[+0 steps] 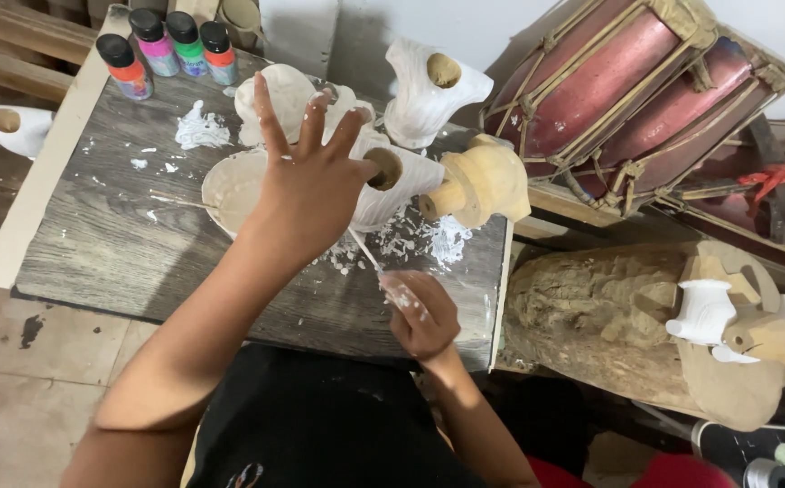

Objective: Applying material to the interior of molded plaster figures using a small stick and arranging them on a workbench.

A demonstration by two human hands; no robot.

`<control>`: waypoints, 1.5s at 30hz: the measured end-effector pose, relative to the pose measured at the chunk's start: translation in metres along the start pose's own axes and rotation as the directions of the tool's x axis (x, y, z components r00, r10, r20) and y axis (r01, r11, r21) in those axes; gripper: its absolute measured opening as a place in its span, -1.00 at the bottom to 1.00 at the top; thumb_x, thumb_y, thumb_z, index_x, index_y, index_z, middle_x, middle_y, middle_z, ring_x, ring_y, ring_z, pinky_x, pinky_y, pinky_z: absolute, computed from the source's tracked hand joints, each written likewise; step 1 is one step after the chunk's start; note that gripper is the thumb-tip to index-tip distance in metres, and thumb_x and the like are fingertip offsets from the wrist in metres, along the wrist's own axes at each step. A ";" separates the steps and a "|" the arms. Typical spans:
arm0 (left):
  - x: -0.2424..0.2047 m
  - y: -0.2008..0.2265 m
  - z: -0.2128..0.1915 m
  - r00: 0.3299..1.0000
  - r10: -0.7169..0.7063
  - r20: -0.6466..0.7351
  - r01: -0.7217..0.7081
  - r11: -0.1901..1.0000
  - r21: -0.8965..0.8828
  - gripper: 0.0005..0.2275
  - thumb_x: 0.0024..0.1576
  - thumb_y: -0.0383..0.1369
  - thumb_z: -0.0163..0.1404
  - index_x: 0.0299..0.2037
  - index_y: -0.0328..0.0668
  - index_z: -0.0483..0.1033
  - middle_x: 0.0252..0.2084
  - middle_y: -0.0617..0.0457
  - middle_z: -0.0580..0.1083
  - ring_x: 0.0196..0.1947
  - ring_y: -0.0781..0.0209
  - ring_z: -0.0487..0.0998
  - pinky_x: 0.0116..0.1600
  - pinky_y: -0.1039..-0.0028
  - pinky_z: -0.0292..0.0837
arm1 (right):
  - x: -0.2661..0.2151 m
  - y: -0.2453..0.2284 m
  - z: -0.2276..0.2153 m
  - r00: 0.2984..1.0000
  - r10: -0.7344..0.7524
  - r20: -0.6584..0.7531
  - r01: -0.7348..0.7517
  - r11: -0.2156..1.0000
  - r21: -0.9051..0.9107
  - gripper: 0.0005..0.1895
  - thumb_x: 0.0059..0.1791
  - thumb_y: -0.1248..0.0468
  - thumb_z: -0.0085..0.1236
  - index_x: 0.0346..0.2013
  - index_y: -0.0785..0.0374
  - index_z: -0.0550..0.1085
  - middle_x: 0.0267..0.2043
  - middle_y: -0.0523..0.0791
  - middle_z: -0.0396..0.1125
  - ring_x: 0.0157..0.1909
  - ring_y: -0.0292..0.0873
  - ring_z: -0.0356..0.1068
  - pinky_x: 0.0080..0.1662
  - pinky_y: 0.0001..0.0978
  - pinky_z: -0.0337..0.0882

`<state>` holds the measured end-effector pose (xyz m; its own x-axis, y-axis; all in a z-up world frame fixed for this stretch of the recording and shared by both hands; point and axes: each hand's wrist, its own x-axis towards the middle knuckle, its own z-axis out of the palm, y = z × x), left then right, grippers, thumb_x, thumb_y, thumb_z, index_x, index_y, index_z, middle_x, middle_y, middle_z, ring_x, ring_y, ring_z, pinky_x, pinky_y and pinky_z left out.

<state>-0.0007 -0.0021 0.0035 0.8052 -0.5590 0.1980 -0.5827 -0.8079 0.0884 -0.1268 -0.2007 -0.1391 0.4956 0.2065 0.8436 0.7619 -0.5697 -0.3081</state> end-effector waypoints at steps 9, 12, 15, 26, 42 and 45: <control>0.001 -0.006 0.008 0.998 0.027 -0.050 -0.026 1.000 0.009 -0.74 0.03 -0.52 -0.02 -0.29 0.25 0.59 0.41 -0.09 0.26 0.52 -0.49 0.04 0.32 -0.65 -0.64 | 0.034 -0.024 -0.001 1.000 0.025 0.013 -0.024 0.995 -0.095 -0.78 0.08 0.48 -0.09 -0.13 0.49 0.53 -0.20 0.13 0.50 -0.20 0.05 0.56 -0.17 -0.19 0.64; 0.004 -0.005 0.003 0.999 0.031 0.004 -0.031 0.999 0.021 -0.74 0.05 -0.50 -0.05 -0.24 0.24 0.61 0.44 -0.10 0.23 0.53 -0.48 0.03 0.30 -0.67 -0.67 | 0.004 0.000 0.018 0.998 0.011 0.058 -0.006 0.996 -0.092 -0.77 0.11 0.41 -0.06 0.02 0.43 0.46 -0.12 0.11 0.51 -0.12 0.04 0.59 -0.13 -0.22 0.70; 0.004 -0.008 0.007 0.998 0.047 -0.030 -0.047 0.999 0.005 -0.72 0.00 -0.53 -0.03 -0.27 0.21 0.61 0.39 -0.11 0.26 0.50 -0.50 0.08 0.31 -0.66 -0.65 | 0.046 -0.016 0.029 0.999 -0.044 0.025 0.045 0.998 -0.044 -0.74 0.09 0.56 -0.13 0.06 0.53 0.42 -0.13 0.21 0.45 -0.18 0.18 0.53 -0.18 -0.08 0.62; 0.006 -0.013 0.001 0.994 0.075 0.086 -0.074 0.997 -0.007 -0.73 0.06 -0.46 -0.03 -0.18 0.31 0.60 0.47 -0.14 0.21 0.55 -0.47 0.00 0.30 -0.65 -0.70 | 0.029 -0.018 0.032 0.999 -0.006 0.042 0.011 0.992 -0.123 -0.74 0.03 0.61 -0.14 -0.07 0.53 0.47 -0.19 0.16 0.47 -0.20 0.14 0.55 -0.17 -0.12 0.68; 0.003 -0.016 0.012 0.987 0.131 -0.096 -0.131 0.991 0.003 -0.72 0.15 -0.42 -0.07 -0.06 0.30 0.59 0.41 -0.15 0.33 0.50 -0.51 0.16 0.34 -0.63 -0.66 | 0.003 -0.028 0.018 0.977 0.158 -0.141 -0.175 0.978 -0.112 -0.85 0.04 0.56 -0.11 -0.24 0.51 0.46 -0.25 0.12 0.48 -0.25 0.04 0.55 -0.21 -0.31 0.63; -0.001 -0.019 0.019 0.959 0.157 -0.236 -0.161 0.987 0.002 -0.75 0.08 -0.51 -0.02 -0.18 0.18 0.59 0.35 -0.15 0.40 0.44 -0.54 0.29 0.35 -0.64 -0.55 | 0.011 -0.025 0.004 0.962 0.160 -0.220 -0.189 0.975 -0.119 -0.79 0.00 0.68 -0.23 -0.30 0.56 0.43 -0.34 0.17 0.45 -0.31 0.06 0.55 -0.28 -0.33 0.65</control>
<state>0.0121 0.0101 -0.0171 0.6550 -0.6187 0.4339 -0.7042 -0.7080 0.0534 -0.1392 -0.1811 -0.1234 0.5070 -0.0673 0.8593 0.5995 -0.6888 -0.4076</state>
